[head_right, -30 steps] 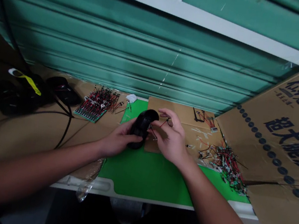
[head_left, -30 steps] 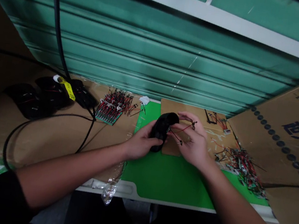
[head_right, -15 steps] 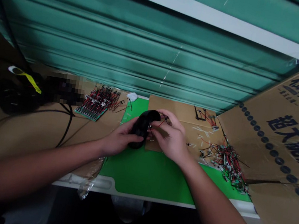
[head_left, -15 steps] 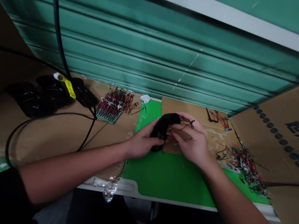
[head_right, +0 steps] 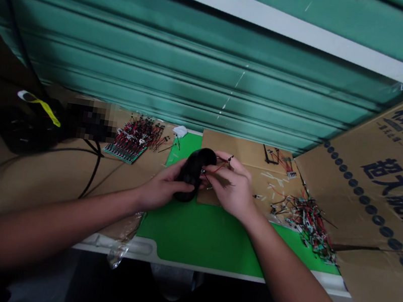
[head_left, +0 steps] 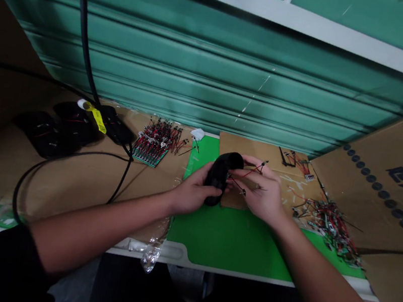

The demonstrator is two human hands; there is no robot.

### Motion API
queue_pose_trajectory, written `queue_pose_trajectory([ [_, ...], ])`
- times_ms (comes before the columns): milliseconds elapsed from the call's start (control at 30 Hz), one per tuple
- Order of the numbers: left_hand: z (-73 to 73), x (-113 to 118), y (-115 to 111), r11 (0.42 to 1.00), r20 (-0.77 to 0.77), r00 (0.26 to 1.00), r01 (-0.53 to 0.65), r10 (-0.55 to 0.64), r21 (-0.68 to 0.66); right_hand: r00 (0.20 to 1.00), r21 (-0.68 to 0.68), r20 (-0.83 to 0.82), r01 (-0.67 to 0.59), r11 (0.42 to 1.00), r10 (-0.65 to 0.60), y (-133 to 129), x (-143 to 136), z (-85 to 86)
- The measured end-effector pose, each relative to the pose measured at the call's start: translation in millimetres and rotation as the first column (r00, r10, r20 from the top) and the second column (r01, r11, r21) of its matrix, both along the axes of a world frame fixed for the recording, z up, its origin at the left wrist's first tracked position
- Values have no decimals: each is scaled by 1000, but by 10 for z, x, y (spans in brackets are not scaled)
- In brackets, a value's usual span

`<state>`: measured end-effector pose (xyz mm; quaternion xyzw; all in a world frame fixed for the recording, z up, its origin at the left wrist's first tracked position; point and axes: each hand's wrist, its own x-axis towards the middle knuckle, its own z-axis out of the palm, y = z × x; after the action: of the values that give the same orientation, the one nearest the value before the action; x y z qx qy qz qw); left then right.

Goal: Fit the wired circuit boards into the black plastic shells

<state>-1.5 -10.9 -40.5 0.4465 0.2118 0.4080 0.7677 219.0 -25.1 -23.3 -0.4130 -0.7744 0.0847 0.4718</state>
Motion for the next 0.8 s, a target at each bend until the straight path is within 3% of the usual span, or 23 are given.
queue_pose_trajectory([
  [233, -31, -25, 6, 1000, -7, 1000, 15, -15, 14, 998, -50, -65, -8, 999, 4, -4, -34, -7],
  [533, -48, -53, 17, 999, -59, 998, -7, 9, 48, 999, -41, -35, -30, 999, 29, -45, -73, 47],
  [800, -19, -32, -9, 996, -89, 994, -48, 55, 81, 999, -34, -30, 45, 998, -46, -60, -116, -4],
])
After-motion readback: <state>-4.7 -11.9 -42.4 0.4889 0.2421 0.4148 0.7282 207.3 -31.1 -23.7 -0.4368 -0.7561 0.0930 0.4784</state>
